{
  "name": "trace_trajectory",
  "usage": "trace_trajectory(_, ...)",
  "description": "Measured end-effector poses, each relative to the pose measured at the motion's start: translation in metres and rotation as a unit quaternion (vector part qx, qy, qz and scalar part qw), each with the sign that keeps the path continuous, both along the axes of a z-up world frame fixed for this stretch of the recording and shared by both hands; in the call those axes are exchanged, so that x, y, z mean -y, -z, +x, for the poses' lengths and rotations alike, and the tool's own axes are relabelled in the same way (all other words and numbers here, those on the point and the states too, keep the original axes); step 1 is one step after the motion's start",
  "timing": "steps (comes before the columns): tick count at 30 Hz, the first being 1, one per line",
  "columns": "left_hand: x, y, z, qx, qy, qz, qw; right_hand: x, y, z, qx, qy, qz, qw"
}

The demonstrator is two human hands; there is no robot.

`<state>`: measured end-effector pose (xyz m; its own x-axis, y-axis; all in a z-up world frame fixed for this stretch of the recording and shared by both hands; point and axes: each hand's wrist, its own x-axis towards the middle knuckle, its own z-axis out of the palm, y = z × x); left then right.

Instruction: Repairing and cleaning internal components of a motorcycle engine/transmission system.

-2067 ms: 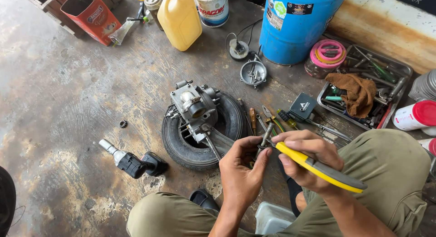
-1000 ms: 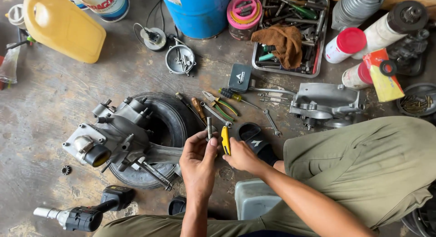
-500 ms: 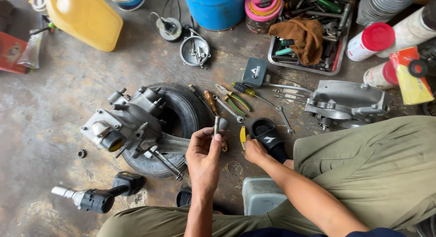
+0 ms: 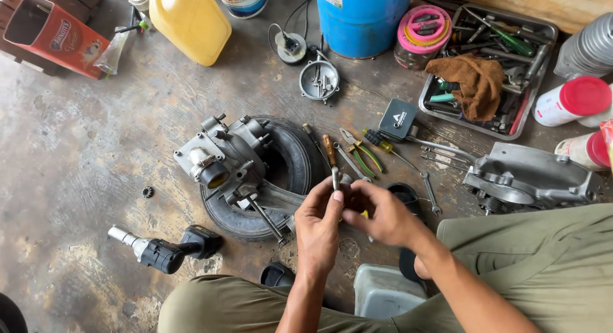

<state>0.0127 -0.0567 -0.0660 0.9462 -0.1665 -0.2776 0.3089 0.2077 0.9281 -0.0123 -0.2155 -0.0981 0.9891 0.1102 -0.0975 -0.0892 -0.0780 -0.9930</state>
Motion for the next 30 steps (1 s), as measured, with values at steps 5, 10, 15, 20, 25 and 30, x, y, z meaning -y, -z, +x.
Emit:
trace_trajectory(5, 0.003, -0.009, -0.003, 0.018, -0.002, -0.007, 1.000, -0.021, -0.002, -0.006, -0.052, 0.048, 0.018, 0.997)
trace_trajectory(10, 0.004, -0.008, -0.001, 0.029, 0.009, -0.023, 0.999, -0.011, -0.013, -0.004, -0.009, 0.050, -0.020, 0.998)
trace_trajectory(15, 0.031, 0.017, 0.008, 0.100, 0.017, 0.097, 0.990, 0.009, -0.049, 0.010, 0.030, 0.090, -0.200, 0.975)
trace_trajectory(20, 0.099, 0.009, 0.050, 0.129, 0.023, 0.148, 0.980, 0.086, -0.023, 0.079, -0.042, 0.176, -0.293, 0.939)
trace_trajectory(25, 0.169, 0.025, 0.081, 0.074, 0.069, 0.152, 0.983, 0.217, 0.073, 0.167, -0.159, 0.284, -0.308, 0.894)
trace_trajectory(30, 0.219, 0.050, 0.111, 0.060, 0.127, 0.180, 0.974, 0.335, 0.152, 0.190, -0.289, 0.176, -0.426, 0.839)
